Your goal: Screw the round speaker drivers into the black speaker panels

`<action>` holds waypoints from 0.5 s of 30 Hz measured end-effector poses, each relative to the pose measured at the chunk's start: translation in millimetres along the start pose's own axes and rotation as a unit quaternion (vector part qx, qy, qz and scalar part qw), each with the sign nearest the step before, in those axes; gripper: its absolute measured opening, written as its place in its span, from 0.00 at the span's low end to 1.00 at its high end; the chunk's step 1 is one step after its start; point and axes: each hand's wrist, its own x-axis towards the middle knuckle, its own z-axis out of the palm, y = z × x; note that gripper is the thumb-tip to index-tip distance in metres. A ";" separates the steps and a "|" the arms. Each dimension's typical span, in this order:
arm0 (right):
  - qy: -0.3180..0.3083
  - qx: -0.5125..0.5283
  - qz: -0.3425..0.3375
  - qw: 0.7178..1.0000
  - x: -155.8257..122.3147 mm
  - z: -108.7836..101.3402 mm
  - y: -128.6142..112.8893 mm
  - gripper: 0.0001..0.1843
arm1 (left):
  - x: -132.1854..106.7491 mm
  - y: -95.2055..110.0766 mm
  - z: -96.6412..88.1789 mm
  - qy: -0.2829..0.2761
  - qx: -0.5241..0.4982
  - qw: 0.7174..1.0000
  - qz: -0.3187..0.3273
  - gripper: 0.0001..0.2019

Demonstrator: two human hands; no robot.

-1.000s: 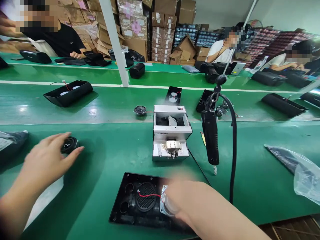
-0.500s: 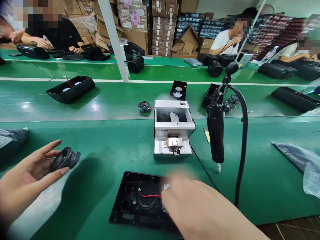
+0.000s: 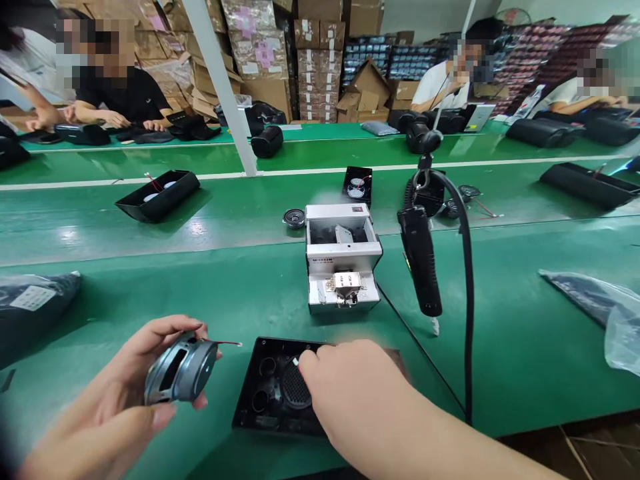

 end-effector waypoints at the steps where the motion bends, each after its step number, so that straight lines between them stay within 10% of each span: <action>1: 0.007 0.019 0.015 1.000 -6.4 -5.8 3.2 0.09 | 0.2 3.8 8.8 0.004 -0.061 0.998 -0.024 0.30; 8: 0.063 0.147 0.121 0.980 -32.5 -1.0 15.0 0.09 | 15.8 19.3 41.1 0.118 -0.224 0.957 -0.139 0.22; 15: 0.106 0.172 0.133 0.970 -30.8 17.4 11.0 0.15 | 58.3 -32.2 -33.6 0.230 0.105 0.965 -0.072 0.19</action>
